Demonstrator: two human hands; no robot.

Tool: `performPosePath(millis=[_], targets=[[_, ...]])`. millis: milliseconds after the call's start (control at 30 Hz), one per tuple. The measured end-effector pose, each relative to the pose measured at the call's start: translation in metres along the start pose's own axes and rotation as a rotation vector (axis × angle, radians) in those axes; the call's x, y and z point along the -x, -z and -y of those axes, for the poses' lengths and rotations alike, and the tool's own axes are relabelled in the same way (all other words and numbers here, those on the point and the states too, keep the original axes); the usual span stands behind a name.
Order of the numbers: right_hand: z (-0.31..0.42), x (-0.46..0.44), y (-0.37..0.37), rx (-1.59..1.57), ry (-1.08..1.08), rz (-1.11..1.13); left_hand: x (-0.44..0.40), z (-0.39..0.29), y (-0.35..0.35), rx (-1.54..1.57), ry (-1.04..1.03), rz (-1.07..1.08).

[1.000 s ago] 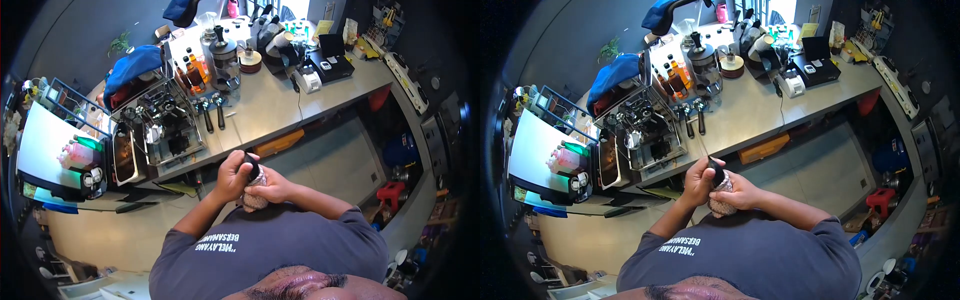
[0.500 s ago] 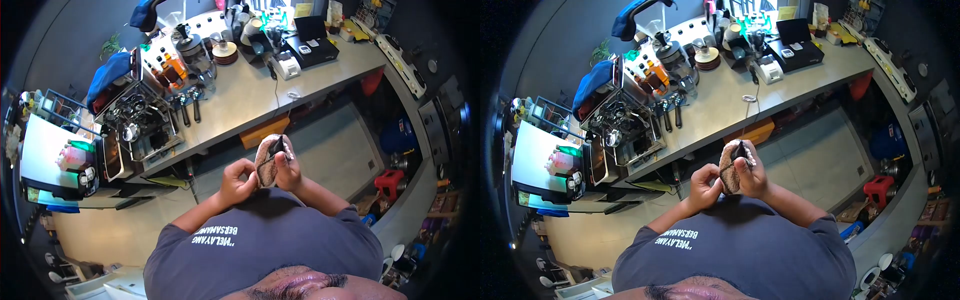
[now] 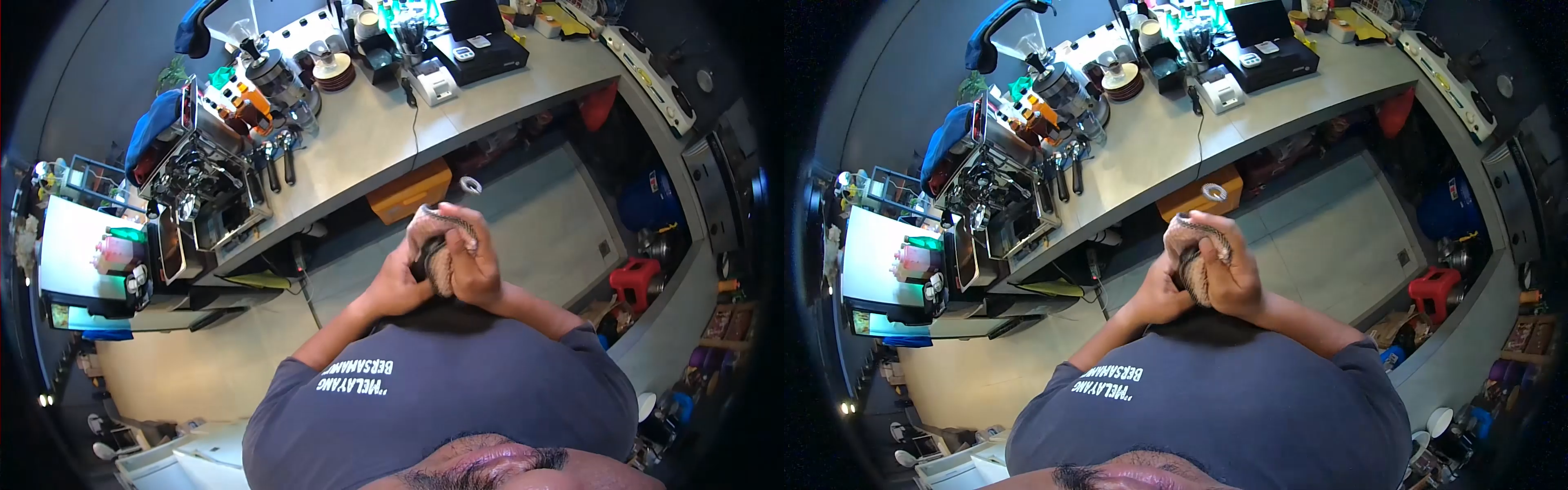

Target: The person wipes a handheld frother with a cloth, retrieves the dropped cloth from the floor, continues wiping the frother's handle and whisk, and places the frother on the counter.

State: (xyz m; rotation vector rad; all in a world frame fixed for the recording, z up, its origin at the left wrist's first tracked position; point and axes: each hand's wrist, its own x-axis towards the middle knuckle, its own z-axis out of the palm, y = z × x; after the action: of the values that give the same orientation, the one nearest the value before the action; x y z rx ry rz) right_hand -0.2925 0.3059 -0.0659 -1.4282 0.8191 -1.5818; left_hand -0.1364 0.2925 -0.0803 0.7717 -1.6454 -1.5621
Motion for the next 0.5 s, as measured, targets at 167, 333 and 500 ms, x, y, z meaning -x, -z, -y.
performPosePath(millis=[167,333,500], targets=[[0.014,-0.007,0.029,-0.242,-0.162,0.159,-0.01,-0.004,-0.019,0.038,0.14,-0.027],[-0.001,0.004,0.042,-0.585,-0.314,0.304,-0.014,0.0,-0.013,0.208,0.051,-0.082],[-0.051,0.018,0.033,-0.167,-0.345,0.115,-0.004,0.0,-0.009,0.109,0.119,-0.082]])
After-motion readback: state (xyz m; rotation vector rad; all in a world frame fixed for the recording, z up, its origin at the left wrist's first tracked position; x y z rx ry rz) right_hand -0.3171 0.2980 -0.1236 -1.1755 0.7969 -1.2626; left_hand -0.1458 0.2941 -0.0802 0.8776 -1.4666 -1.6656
